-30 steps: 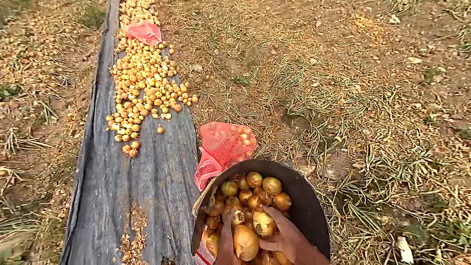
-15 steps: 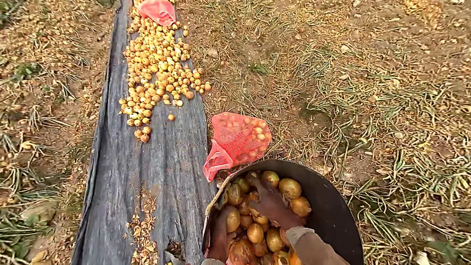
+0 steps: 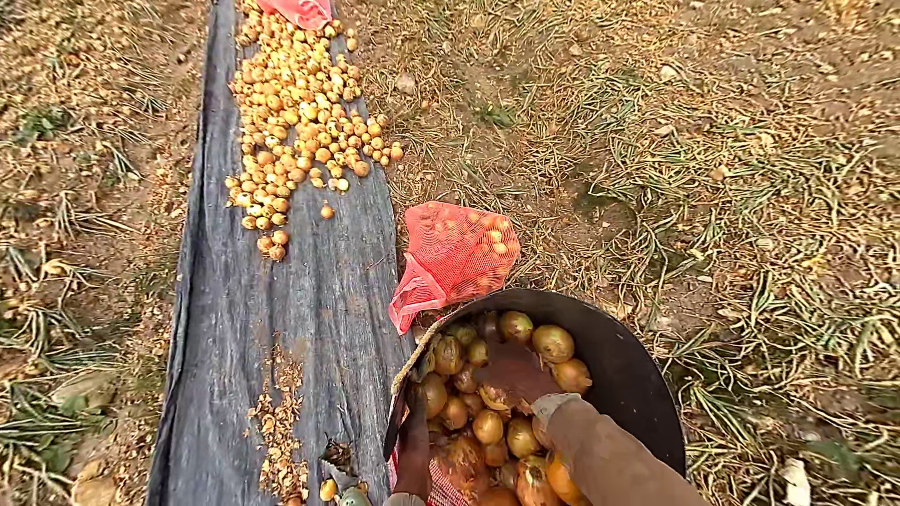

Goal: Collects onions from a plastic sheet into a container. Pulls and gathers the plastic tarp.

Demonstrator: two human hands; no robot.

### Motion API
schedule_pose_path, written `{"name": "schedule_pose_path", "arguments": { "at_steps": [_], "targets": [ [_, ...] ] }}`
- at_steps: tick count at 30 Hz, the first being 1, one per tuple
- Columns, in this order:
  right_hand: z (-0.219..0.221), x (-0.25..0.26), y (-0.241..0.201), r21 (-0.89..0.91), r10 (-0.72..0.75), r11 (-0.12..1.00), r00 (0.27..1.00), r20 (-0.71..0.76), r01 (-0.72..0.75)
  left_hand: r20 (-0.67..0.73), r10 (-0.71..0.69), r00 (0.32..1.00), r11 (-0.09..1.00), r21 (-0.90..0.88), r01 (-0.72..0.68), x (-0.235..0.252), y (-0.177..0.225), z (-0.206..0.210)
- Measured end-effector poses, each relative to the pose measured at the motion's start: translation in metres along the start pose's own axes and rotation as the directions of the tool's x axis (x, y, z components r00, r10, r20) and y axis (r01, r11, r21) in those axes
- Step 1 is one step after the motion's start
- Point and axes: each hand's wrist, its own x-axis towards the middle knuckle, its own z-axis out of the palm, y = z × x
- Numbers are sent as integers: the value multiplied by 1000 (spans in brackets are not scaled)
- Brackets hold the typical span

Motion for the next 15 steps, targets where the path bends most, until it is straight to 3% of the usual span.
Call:
{"name": "schedule_pose_path", "arguments": {
  "at_steps": [4, 7, 9, 11, 13, 15],
  "targets": [
    [48, -35, 29, 152, -24, 988, 994, -102, 40, -8, 100, 995, 995, 10, -100, -8, -19, 10],
    [55, -58, 46, 89, 41, 995, 997, 68, -47, -117, 107, 987, 992, -51, -114, -15, -28, 13],
    [47, -63, 54, 159, 54, 985, 990, 132, -75, -113, 86, 990, 992, -84, -95, -18, -27, 10],
    [29, -57, 58, 380, 40, 923, 998, 43, -54, -68, 99, 993, 992, -77, -104, -19, -26, 5],
    [10, -40, 53, 607, 41, 794, 994, -101, 29, -46, 112, 993, 991, -65, -115, -19, -25, 2],
    [5, -14, 45, 665, 18, 736, 978, -208, 128, -62, 103, 993, 992, -66, -107, -20, -28, 2]
  ]
}}
